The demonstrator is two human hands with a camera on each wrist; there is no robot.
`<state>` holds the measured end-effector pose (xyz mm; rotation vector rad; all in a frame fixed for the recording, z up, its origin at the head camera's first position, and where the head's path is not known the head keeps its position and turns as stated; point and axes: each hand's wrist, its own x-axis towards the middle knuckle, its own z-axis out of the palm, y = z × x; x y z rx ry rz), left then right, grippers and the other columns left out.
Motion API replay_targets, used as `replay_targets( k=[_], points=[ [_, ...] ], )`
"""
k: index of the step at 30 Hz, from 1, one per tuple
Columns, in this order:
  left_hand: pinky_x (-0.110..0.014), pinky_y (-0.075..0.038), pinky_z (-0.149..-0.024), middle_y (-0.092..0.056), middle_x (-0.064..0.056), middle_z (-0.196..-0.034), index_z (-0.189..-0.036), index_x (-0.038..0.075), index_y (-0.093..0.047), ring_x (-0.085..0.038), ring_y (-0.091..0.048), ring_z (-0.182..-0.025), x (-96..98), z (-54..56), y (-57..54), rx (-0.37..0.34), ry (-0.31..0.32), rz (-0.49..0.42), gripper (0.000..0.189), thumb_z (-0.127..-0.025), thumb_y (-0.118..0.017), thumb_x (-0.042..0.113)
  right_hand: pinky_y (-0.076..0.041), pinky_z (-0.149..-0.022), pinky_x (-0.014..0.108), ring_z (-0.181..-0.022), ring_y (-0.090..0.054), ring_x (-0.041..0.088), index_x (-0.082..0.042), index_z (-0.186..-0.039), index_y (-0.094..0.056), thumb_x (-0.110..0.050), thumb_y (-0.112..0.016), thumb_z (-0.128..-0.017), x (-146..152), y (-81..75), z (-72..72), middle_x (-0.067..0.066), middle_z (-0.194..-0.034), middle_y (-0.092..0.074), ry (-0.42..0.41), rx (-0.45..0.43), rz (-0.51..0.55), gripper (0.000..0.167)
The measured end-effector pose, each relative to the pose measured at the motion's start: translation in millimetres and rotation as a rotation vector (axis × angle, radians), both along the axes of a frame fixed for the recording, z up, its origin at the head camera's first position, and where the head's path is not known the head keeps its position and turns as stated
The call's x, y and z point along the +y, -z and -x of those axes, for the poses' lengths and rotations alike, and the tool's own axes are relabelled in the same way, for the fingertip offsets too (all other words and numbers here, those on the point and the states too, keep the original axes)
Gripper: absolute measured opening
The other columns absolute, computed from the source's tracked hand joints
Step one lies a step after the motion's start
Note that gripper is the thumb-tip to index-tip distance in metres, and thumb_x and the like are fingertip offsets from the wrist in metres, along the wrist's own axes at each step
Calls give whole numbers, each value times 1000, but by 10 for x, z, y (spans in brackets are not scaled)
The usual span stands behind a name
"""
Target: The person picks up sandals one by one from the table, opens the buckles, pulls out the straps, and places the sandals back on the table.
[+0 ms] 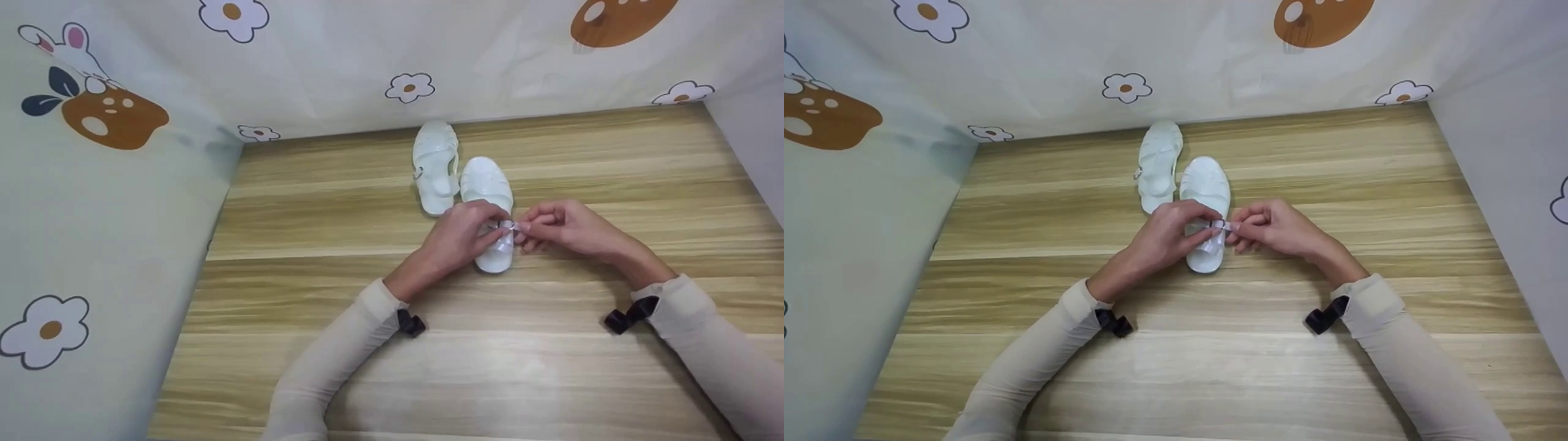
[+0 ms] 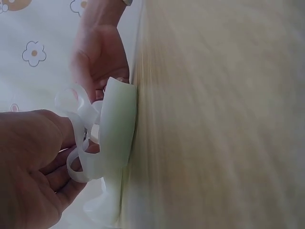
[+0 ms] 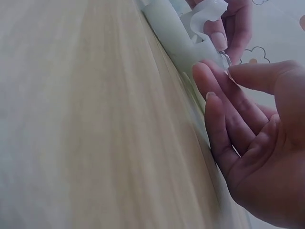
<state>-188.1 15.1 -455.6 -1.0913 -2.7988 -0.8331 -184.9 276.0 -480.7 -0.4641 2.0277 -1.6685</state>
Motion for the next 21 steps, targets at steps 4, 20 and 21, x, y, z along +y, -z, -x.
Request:
replay_targets(
  k=[4, 20, 21],
  points=[
    [-27, -59, -97, -81, 1, -117, -124, 16, -81, -10, -75, -110, -13, 11, 8, -26, 13, -20, 25, -103, -76, 28, -67, -81, 35, -88, -79, 21, 11, -121, -66, -17, -68, -108, -14, 7, 3, 22, -105, -80, -1, 16, -23, 31],
    [-26, -59, -99, -82, 1, -117, -123, 16, -82, -10, -76, -112, 1, 11, 21, 4, 25, -21, 22, -103, -77, 24, -64, -68, 28, -74, -72, 13, 14, -118, -66, -13, -67, -108, -61, 24, -23, 16, -92, -79, 23, -25, 54, 29],
    [-26, -59, -100, -82, 1, -118, -123, 15, -82, -10, -75, -113, 2, 12, 22, 4, 30, -22, 22, -103, -77, 23, -64, -68, 28, -73, -72, 13, 14, -118, -66, -13, -68, -108, -64, 24, -25, 14, -91, -79, 25, -26, 53, 29]
  ],
)
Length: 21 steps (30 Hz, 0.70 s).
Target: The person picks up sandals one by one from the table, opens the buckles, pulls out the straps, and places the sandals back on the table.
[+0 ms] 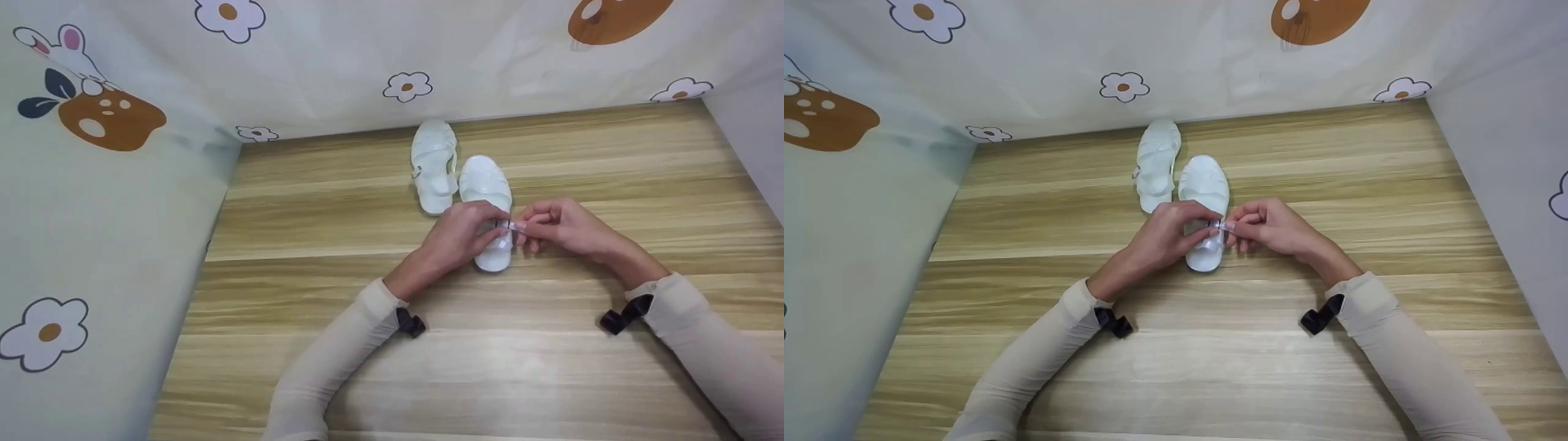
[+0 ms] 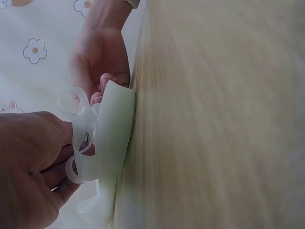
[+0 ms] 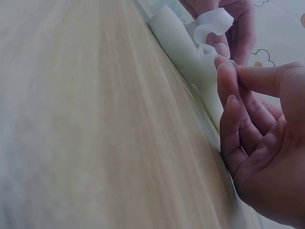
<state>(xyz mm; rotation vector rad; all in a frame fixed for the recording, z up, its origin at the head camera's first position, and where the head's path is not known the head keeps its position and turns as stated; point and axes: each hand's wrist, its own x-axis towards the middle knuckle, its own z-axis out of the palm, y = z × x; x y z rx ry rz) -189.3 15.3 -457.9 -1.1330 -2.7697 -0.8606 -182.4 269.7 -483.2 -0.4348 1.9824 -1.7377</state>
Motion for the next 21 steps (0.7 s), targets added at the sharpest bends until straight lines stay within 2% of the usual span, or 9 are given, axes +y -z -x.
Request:
replay_targets(
  k=[12, 17, 21],
  points=[
    [-24, -56, -104, -82, -1, -119, -124, 13, -81, -13, -75, -115, 9, 10, 3, -2, 67, -28, 23, -102, -77, 17, -66, -73, 33, -78, -75, 18, 13, -117, -66, -8, -67, -106, -8, -24, -13, 16, -92, -79, 5, 15, -17, 24],
    [-23, -56, -105, -82, -2, -120, -125, 12, -81, -13, -75, -117, 5, 13, 1, -19, 71, -39, 24, -102, -76, 17, -66, -75, 32, -78, -75, 17, 12, -116, -66, -12, -69, -106, -38, -18, -11, 14, -90, -79, 33, 11, -11, 26],
    [-23, -57, -102, -82, -2, -118, -122, 11, -81, -12, -75, -114, -4, 9, 1, -26, 53, -36, 21, -102, -76, 17, -66, -78, 33, -82, -79, 19, 10, -120, -65, -18, -71, -106, -28, -16, 7, 14, -93, -81, 29, -15, -32, 32]
  ],
)
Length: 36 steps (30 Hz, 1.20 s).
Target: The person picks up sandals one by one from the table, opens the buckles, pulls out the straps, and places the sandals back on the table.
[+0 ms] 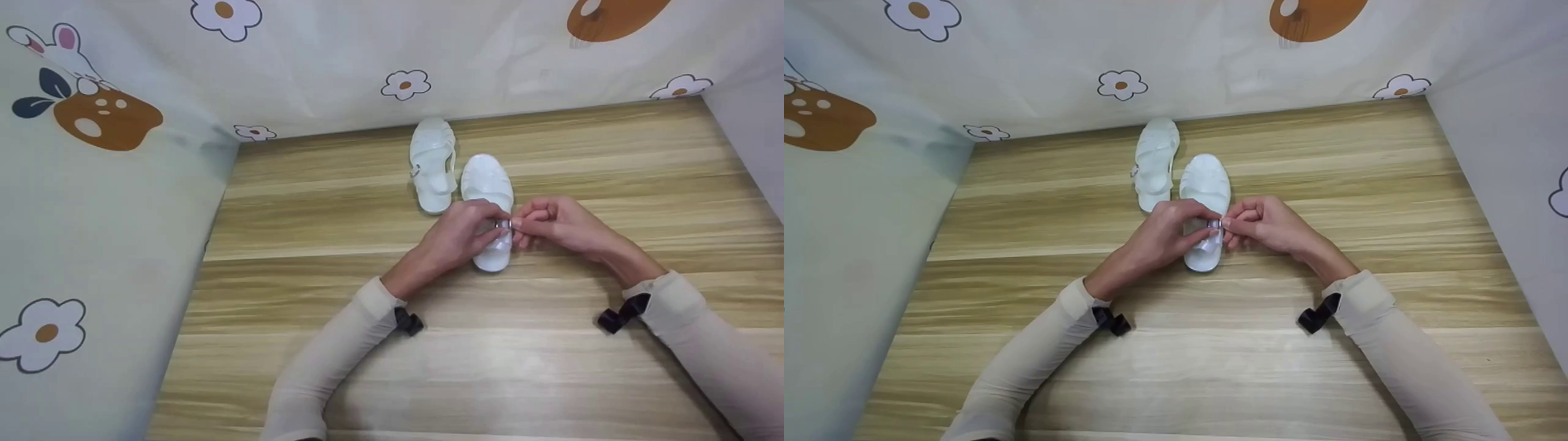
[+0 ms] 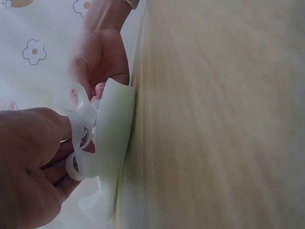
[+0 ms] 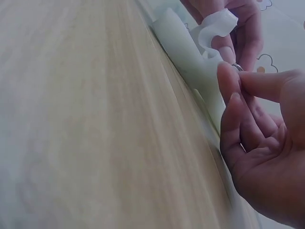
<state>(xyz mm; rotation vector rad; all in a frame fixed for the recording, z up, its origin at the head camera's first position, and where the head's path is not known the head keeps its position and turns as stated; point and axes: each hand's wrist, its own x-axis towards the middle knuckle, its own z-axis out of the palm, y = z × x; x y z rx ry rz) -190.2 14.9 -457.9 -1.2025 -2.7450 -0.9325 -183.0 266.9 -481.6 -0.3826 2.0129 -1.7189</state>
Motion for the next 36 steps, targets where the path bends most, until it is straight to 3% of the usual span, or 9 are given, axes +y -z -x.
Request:
replay_targets(
  k=[6, 36],
  points=[
    [-22, -58, -99, -82, -1, -116, -119, 12, -81, -11, -76, -111, -4, -8, -3, -4, -13, 0, 19, -102, -76, 17, -66, -75, 32, -87, -81, 19, 9, -124, -66, -24, -69, -107, 81, -18, 17, 13, -100, -83, -19, -59, -18, 37],
    [-23, -59, -99, -83, -3, -115, -120, 10, -81, -13, -76, -110, 17, -22, 0, 2, -33, 4, 20, -102, -76, 19, -64, -69, 30, -76, -74, 15, 9, -120, -66, -20, -68, -108, 37, 49, 12, 13, -96, -81, -9, -43, 14, 32]
  ],
)
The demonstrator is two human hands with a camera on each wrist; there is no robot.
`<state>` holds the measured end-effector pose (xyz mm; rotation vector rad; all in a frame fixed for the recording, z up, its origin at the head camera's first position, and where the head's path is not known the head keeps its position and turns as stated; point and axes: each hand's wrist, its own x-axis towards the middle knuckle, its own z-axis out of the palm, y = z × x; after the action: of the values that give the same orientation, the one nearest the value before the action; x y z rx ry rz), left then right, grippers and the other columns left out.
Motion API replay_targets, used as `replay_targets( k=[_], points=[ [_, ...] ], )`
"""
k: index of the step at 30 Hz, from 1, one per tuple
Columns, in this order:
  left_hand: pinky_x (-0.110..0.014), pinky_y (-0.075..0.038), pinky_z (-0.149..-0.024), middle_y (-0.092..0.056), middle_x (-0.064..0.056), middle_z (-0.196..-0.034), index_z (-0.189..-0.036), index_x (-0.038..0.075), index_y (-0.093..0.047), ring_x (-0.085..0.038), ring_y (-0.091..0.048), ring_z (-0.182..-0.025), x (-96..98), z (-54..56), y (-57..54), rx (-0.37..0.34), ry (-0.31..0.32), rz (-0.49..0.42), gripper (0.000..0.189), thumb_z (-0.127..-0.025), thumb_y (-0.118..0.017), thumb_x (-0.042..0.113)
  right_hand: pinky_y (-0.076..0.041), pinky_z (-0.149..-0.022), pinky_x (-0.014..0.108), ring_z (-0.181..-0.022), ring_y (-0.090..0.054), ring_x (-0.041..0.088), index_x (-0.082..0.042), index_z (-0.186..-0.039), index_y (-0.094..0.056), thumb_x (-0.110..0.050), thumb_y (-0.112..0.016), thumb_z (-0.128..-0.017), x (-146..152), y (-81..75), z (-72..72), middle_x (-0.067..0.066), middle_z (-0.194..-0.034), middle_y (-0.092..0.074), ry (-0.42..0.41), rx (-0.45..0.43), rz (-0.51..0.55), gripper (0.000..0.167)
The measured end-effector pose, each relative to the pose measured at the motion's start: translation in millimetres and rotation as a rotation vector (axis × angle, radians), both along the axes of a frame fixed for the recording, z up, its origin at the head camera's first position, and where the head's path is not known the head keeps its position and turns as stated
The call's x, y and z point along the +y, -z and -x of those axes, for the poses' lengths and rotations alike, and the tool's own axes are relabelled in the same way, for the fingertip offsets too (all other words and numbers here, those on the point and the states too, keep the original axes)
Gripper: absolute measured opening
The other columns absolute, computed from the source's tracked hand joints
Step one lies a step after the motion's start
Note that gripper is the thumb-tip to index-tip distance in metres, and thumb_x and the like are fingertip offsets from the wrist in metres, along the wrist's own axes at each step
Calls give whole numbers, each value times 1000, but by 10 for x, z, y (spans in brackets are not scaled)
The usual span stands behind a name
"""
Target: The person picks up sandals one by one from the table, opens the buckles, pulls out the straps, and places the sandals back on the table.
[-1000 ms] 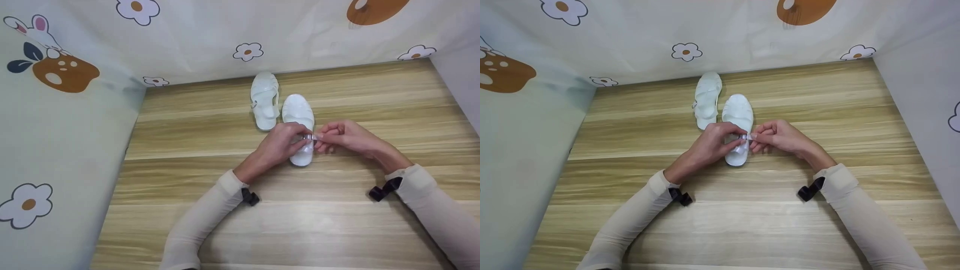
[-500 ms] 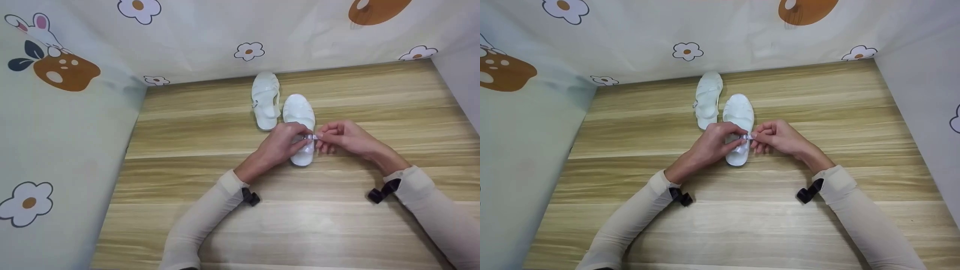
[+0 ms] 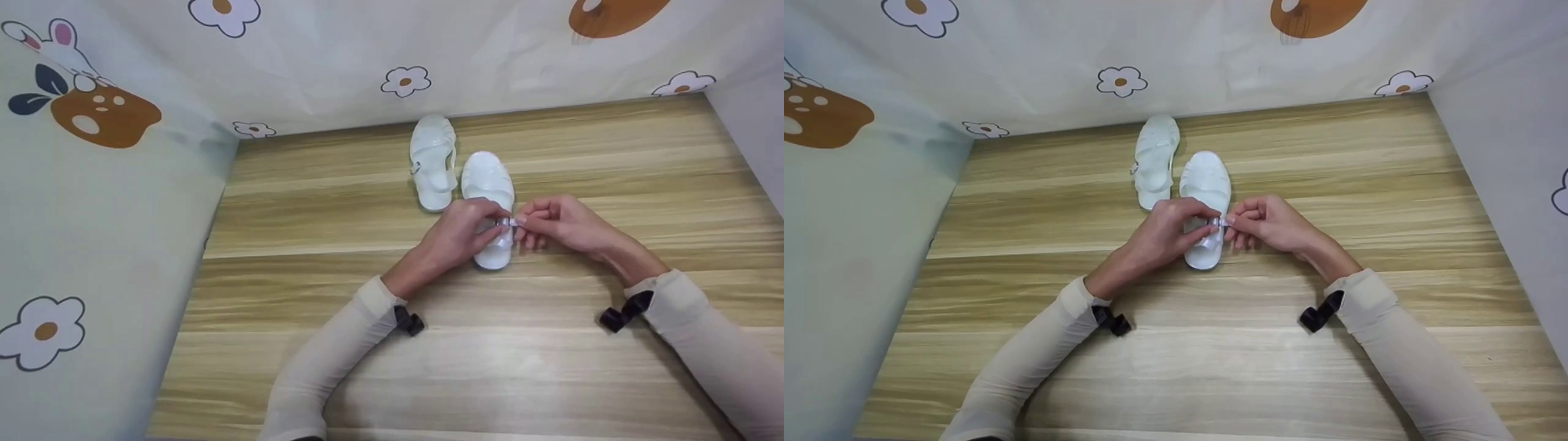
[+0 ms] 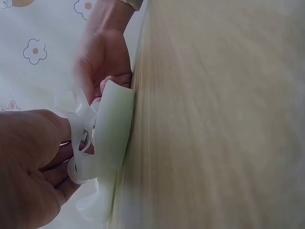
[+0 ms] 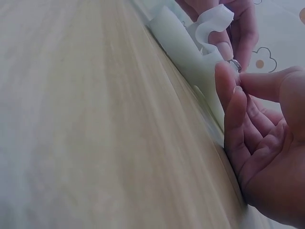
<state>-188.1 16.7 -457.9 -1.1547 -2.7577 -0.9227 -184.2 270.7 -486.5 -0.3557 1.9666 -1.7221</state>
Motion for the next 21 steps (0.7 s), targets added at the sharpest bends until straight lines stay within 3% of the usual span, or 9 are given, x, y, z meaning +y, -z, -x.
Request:
replay_targets(
  k=[10, 21],
  points=[
    [-21, -59, -97, -83, -3, -115, -120, 10, -81, -12, -77, -110, 2, 2, 8, -2, 7, -22, 21, -102, -77, 20, -64, -72, 29, -81, -76, 14, 11, -118, -65, -18, -65, -110, -7, 29, -9, 10, -95, -81, -13, 44, 14, 30],
    [-22, -58, -99, -83, -3, -116, -121, 10, -81, -13, -77, -112, 5, 2, 21, -6, 0, -19, 22, -102, -77, 20, -66, -90, 33, -94, -80, 17, 11, -117, -64, -14, -65, -109, -27, 24, -16, 6, -96, -81, 2, 46, 45, 26]
  ],
)
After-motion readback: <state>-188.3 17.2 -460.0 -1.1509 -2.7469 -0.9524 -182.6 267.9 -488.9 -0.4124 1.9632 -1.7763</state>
